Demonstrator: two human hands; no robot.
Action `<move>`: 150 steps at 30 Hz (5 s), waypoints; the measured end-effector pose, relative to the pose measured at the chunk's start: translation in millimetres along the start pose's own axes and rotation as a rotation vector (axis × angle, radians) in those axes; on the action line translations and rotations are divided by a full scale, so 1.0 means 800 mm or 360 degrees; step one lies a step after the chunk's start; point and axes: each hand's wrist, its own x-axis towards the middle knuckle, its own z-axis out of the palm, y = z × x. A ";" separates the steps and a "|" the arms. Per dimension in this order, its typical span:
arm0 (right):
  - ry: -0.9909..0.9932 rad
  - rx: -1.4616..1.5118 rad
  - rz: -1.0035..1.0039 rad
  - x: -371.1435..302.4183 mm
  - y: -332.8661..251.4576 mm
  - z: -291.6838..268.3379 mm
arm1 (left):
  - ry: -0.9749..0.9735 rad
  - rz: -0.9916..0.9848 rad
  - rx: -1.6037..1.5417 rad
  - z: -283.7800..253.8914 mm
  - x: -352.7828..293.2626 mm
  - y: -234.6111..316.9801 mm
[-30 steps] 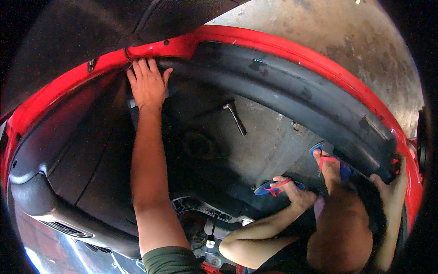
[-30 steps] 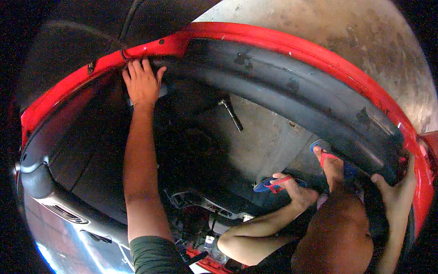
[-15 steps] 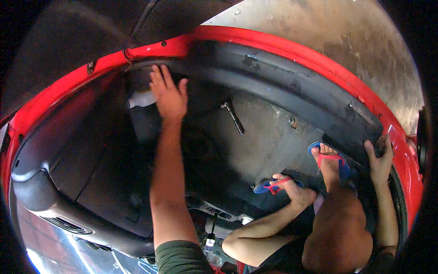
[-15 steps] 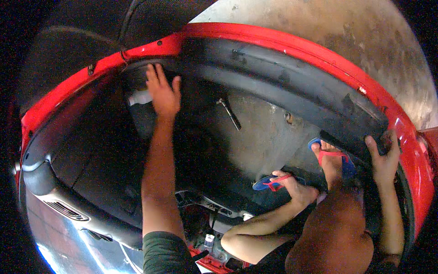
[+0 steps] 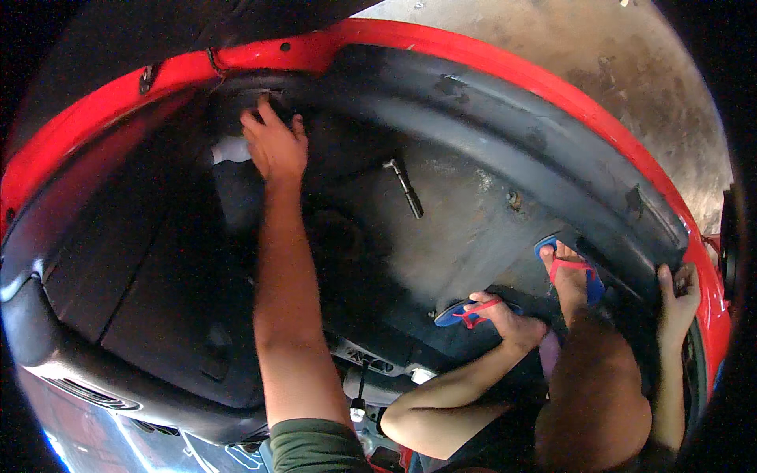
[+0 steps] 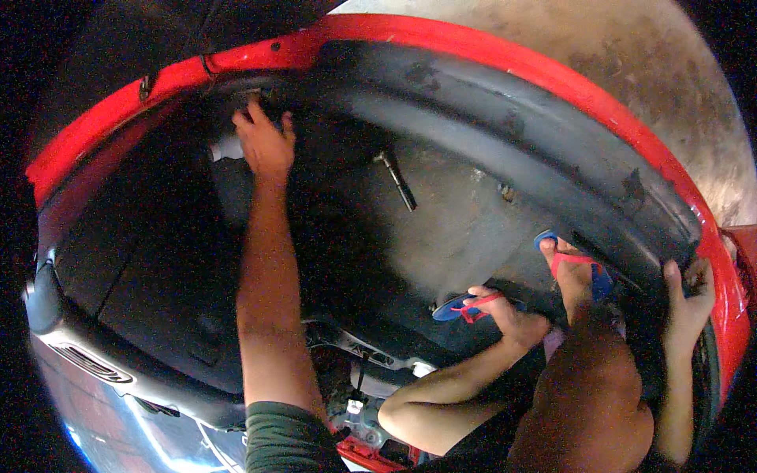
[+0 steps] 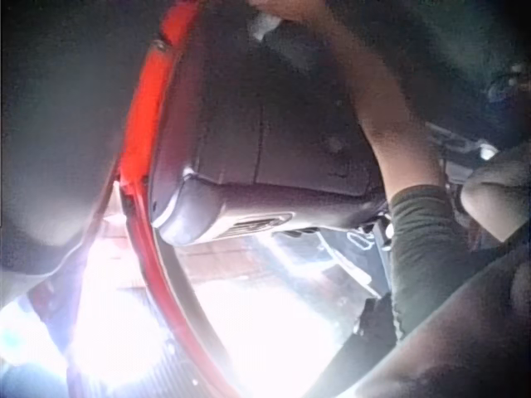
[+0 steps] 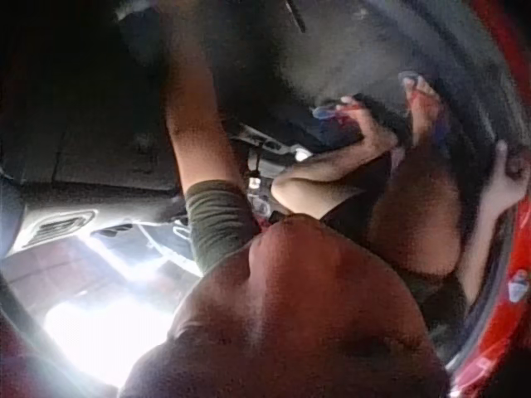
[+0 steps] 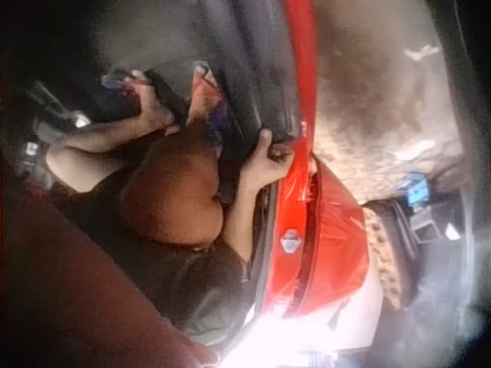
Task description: The person places a pink balloon inside the car, then sits on the floor of the driver's side. They pick up a long black plastic trim piece and fit it along the top edge of the dashboard, pressing it into place.
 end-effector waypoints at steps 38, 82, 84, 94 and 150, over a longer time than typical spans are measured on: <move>-0.0221 -0.0207 0.0028 0.036 0.022 0.046 | -0.0148 0.0897 0.0459 -0.027 0.033 -0.053; 0.0008 -0.0326 -0.0026 -0.053 0.002 -0.046 | -0.0537 0.0849 0.1145 -0.062 0.111 0.025; -0.0029 -0.0295 -0.0015 -0.063 -0.004 -0.049 | -0.0591 0.0792 0.1132 -0.063 0.112 0.026; -0.0285 -0.0093 0.0142 -0.069 -0.002 -0.040 | -0.0397 0.0645 0.1234 -0.072 0.108 0.031; -0.0966 -0.1278 -0.1054 0.044 -0.255 0.050 | 0.0659 0.0956 0.0596 -0.519 -0.004 -0.022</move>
